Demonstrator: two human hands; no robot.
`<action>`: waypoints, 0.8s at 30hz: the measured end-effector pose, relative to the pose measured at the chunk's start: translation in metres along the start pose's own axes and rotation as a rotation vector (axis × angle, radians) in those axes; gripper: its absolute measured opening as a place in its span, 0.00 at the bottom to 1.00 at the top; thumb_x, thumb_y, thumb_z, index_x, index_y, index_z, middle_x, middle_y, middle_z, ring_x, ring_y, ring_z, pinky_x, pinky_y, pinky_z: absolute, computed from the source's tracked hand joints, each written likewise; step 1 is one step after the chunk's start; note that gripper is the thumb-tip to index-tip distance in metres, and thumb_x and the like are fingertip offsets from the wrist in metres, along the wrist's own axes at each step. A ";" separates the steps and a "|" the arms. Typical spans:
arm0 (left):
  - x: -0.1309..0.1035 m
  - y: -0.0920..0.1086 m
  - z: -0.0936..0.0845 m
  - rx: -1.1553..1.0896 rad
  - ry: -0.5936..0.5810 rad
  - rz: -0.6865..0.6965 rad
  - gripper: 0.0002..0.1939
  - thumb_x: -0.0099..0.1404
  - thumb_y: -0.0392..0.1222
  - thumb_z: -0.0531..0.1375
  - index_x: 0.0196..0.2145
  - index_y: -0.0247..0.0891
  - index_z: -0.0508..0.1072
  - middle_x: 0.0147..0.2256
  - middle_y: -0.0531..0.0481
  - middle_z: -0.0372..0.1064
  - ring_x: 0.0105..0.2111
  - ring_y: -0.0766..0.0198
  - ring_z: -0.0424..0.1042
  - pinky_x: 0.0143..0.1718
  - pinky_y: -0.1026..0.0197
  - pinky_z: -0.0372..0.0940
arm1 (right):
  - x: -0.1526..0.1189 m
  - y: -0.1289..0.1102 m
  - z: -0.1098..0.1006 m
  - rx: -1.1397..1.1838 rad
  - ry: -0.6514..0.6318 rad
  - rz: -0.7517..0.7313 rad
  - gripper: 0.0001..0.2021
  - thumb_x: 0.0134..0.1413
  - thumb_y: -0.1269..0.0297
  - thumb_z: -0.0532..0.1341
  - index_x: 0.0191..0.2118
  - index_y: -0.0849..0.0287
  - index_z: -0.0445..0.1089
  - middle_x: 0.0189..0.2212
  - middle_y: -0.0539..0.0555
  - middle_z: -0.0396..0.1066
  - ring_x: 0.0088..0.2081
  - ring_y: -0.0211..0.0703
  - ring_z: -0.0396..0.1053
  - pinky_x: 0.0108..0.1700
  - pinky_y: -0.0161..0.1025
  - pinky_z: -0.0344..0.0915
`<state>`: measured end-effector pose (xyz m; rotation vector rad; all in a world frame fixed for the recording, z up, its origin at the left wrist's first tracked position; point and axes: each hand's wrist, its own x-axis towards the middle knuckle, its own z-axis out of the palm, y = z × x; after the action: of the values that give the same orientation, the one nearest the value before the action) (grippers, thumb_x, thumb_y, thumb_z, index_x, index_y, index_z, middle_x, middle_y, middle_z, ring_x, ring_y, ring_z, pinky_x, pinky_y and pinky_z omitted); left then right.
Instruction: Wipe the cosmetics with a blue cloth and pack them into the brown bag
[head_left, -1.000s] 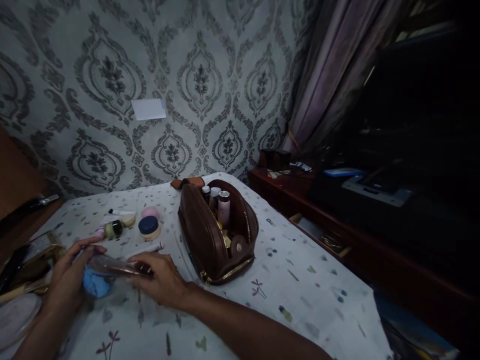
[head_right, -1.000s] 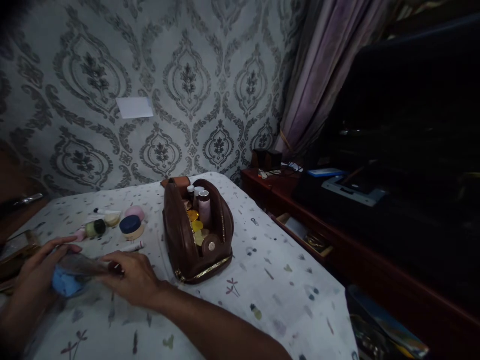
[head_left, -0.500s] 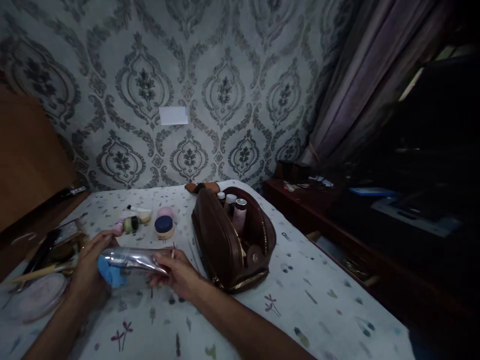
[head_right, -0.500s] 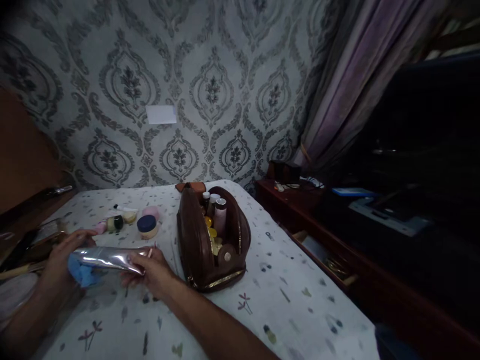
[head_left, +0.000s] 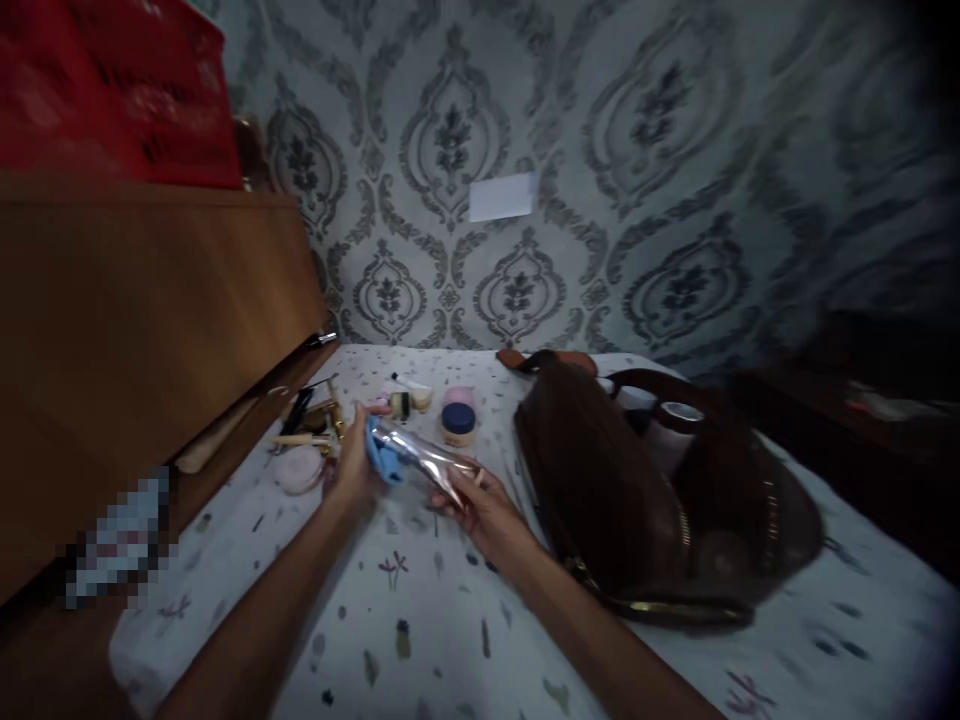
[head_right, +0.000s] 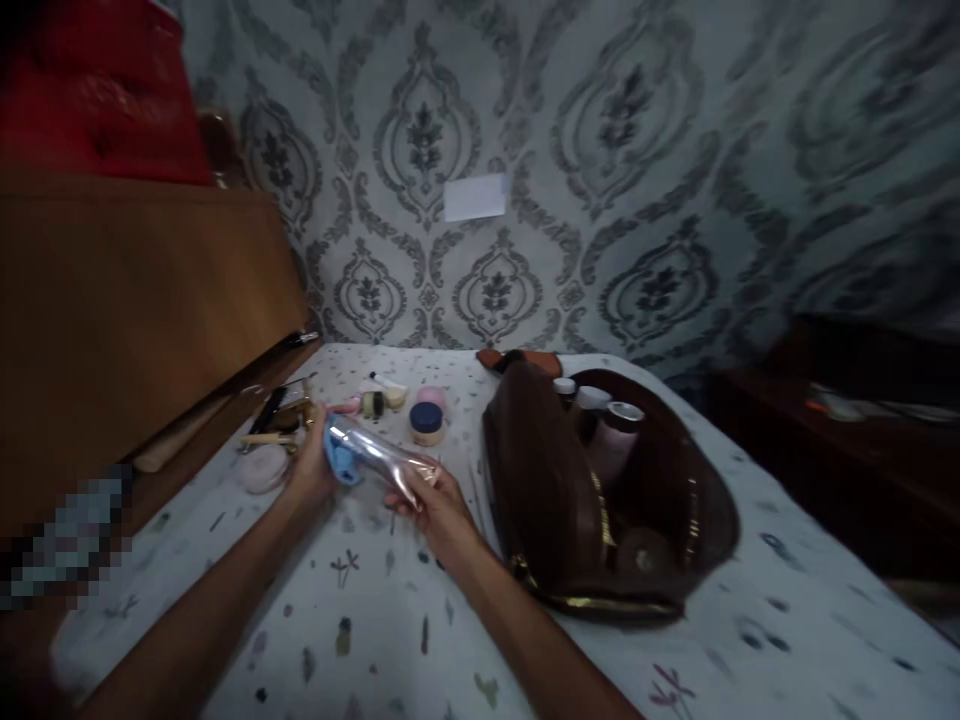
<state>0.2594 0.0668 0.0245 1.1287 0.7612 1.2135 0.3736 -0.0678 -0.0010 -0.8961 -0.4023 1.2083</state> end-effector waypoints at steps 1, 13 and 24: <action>-0.003 -0.003 0.003 -0.018 0.001 -0.018 0.26 0.62 0.67 0.55 0.33 0.39 0.72 0.23 0.52 0.65 0.24 0.63 0.65 0.27 0.59 0.62 | -0.001 0.000 0.002 0.006 -0.002 -0.013 0.24 0.34 0.55 0.77 0.39 0.56 0.73 0.30 0.50 0.78 0.25 0.38 0.75 0.26 0.30 0.67; -0.022 -0.012 0.013 -0.277 -0.129 -0.255 0.36 0.34 0.56 0.76 0.37 0.36 0.70 0.26 0.56 0.66 0.26 0.67 0.66 0.32 0.62 0.64 | 0.011 0.008 -0.007 -0.375 -0.001 -0.142 0.26 0.39 0.46 0.72 0.45 0.54 0.77 0.43 0.57 0.78 0.39 0.51 0.76 0.37 0.39 0.73; -0.035 -0.007 0.008 0.320 -0.461 0.042 0.31 0.62 0.71 0.51 0.33 0.37 0.69 0.28 0.53 0.63 0.31 0.65 0.63 0.38 0.62 0.62 | 0.005 0.010 0.004 -0.626 0.091 -0.264 0.26 0.39 0.42 0.68 0.42 0.54 0.76 0.36 0.55 0.77 0.37 0.49 0.75 0.36 0.37 0.74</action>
<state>0.2609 0.0307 0.0166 1.6238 0.5875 0.8310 0.3659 -0.0612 -0.0066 -1.3771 -0.8230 0.7966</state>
